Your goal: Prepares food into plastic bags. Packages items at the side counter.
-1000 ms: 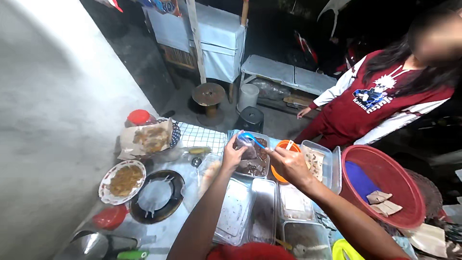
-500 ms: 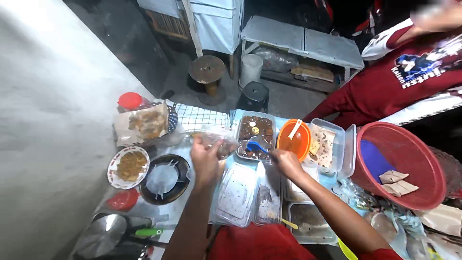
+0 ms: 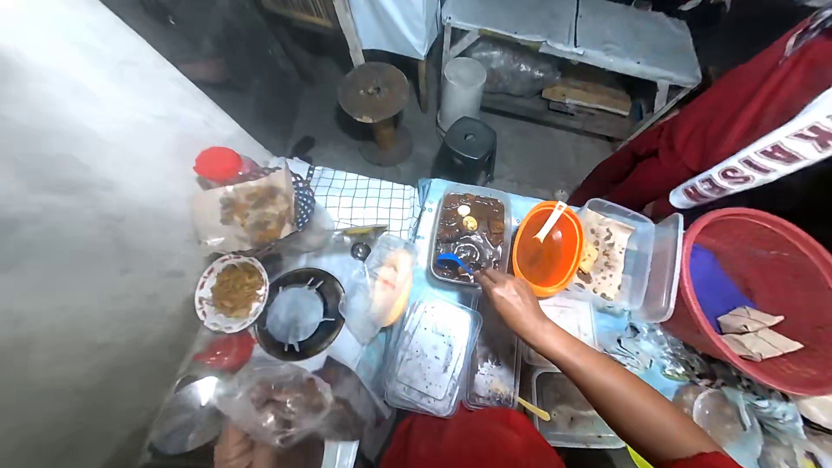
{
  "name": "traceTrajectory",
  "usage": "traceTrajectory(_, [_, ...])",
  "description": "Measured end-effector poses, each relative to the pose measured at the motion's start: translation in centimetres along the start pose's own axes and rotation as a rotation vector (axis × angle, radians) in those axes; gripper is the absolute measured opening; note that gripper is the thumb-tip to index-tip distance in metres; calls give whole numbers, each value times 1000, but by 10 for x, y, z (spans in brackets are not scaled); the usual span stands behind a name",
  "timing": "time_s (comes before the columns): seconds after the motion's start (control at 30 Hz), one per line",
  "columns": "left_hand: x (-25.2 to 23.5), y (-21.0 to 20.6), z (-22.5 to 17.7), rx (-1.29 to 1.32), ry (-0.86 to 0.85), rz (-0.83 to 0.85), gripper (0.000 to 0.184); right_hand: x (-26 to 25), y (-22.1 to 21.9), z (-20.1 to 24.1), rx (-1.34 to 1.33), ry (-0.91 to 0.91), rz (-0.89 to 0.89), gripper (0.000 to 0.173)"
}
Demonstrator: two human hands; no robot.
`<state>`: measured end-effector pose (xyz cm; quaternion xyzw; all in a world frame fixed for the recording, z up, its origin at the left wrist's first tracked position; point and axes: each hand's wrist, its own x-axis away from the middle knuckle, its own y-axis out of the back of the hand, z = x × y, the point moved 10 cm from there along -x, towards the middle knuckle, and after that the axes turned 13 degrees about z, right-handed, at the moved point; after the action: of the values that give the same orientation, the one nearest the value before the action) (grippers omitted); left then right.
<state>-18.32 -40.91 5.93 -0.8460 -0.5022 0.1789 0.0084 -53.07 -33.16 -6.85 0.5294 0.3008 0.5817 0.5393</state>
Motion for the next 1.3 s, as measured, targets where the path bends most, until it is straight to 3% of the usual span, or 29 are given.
traceTrajectory(0.13, [28, 3, 17, 20, 108, -119, 34, -9, -15, 7, 29, -62, 22, 29])
traceTrajectory(0.23, [37, 0, 30, 136, 95, -214, 38, -8, -9, -5, 41, -116, 20, 28])
traceTrajectory(0.33, [41, -14, 37, 201, 190, -227, 30, -3, 7, -19, 56, -191, 46, 26])
traceTrajectory(0.47, [38, -30, 40, 255, 214, -179, 31, -11, 19, -43, 44, -245, -41, 26])
traceTrajectory(0.57, [39, -38, 41, 280, 201, -177, 34, -14, 24, -38, 27, -218, -94, 26])
traceTrajectory(0.73, [41, -45, 50, 409, 151, -96, 22, -34, -15, -26, 11, -113, -113, 31])
traceTrajectory(0.87, [33, -56, 40, 349, 122, -33, 22, -31, -30, -30, 28, -57, -89, 33])
traceTrajectory(1.07, [19, -51, 39, 335, 44, -57, 43, -46, -24, -27, -122, -140, 81, 31])
traceTrajectory(1.17, [7, -53, 34, 278, 16, -87, 39, -48, -14, -36, -275, -266, 238, 30])
traceTrajectory(1.3, [-6, -55, 47, 217, 30, -58, 37, -51, -7, -41, -357, -336, 311, 30])
